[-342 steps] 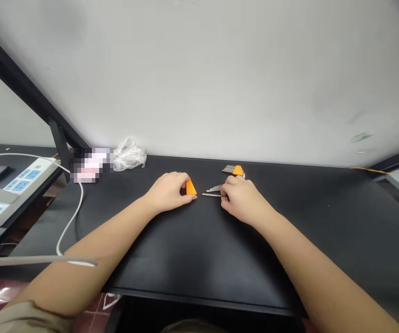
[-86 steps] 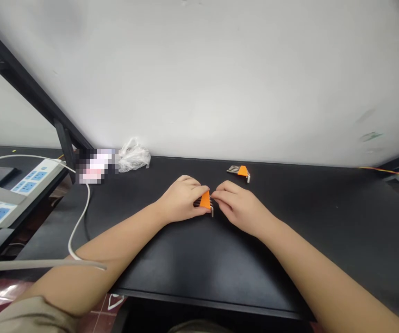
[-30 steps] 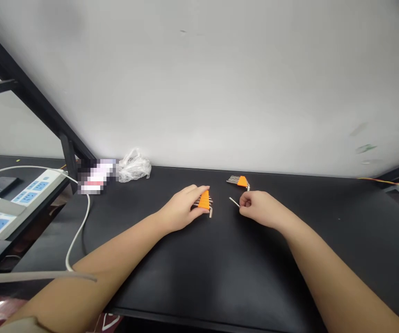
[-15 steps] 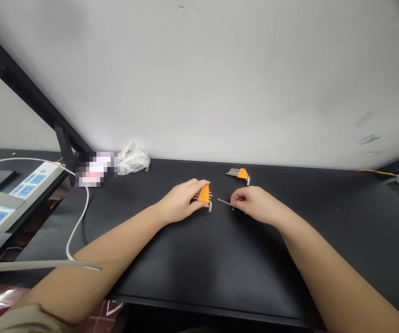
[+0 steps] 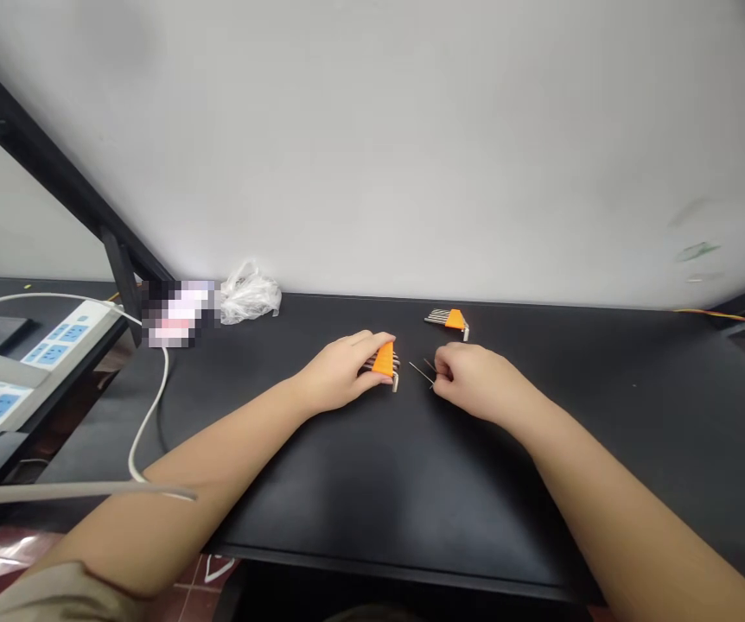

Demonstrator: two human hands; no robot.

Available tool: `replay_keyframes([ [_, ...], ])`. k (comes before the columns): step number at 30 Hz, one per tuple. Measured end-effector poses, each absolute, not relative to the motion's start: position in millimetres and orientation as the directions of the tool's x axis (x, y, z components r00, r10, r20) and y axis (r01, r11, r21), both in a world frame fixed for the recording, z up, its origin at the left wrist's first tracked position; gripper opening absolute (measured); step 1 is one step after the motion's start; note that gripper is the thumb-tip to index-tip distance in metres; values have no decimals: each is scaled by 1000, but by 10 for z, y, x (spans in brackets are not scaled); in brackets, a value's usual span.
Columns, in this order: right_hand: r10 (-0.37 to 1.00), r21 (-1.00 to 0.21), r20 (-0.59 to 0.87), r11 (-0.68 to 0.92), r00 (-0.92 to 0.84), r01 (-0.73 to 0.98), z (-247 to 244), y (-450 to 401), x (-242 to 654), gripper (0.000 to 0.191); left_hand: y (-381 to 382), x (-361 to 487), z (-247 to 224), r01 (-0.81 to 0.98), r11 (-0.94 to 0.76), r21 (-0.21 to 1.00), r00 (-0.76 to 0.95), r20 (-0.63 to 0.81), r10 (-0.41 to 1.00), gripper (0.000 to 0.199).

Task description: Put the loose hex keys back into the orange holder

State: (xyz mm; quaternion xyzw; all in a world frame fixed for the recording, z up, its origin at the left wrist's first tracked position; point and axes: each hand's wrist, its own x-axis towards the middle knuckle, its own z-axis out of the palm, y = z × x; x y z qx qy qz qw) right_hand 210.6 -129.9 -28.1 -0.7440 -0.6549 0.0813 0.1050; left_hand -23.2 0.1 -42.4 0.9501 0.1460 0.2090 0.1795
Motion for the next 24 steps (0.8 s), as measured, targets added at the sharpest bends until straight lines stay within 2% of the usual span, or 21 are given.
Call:
replay_keyframes([
  [4,989,-437,143,83,-22,896,-237,-1323,2097,4,10,-229,-428,183,-896,404,864,370,343,55],
  [6,972,-474,226,173,-70,864,-232,-1326,2080,5,10,-228,-428,168,-900,403,860,387,334,56],
  [10,930,-469,348,285,-122,836,-248,-1322,2034,10,5,-224,-427,144,-908,394,865,395,309,56],
  [20,910,-434,381,332,-164,837,-226,-1334,1996,13,12,-221,-416,129,-918,374,884,375,277,56],
  [24,905,-374,378,343,-196,862,-258,-1330,2013,18,-2,-215,-401,108,-920,377,889,377,259,55],
])
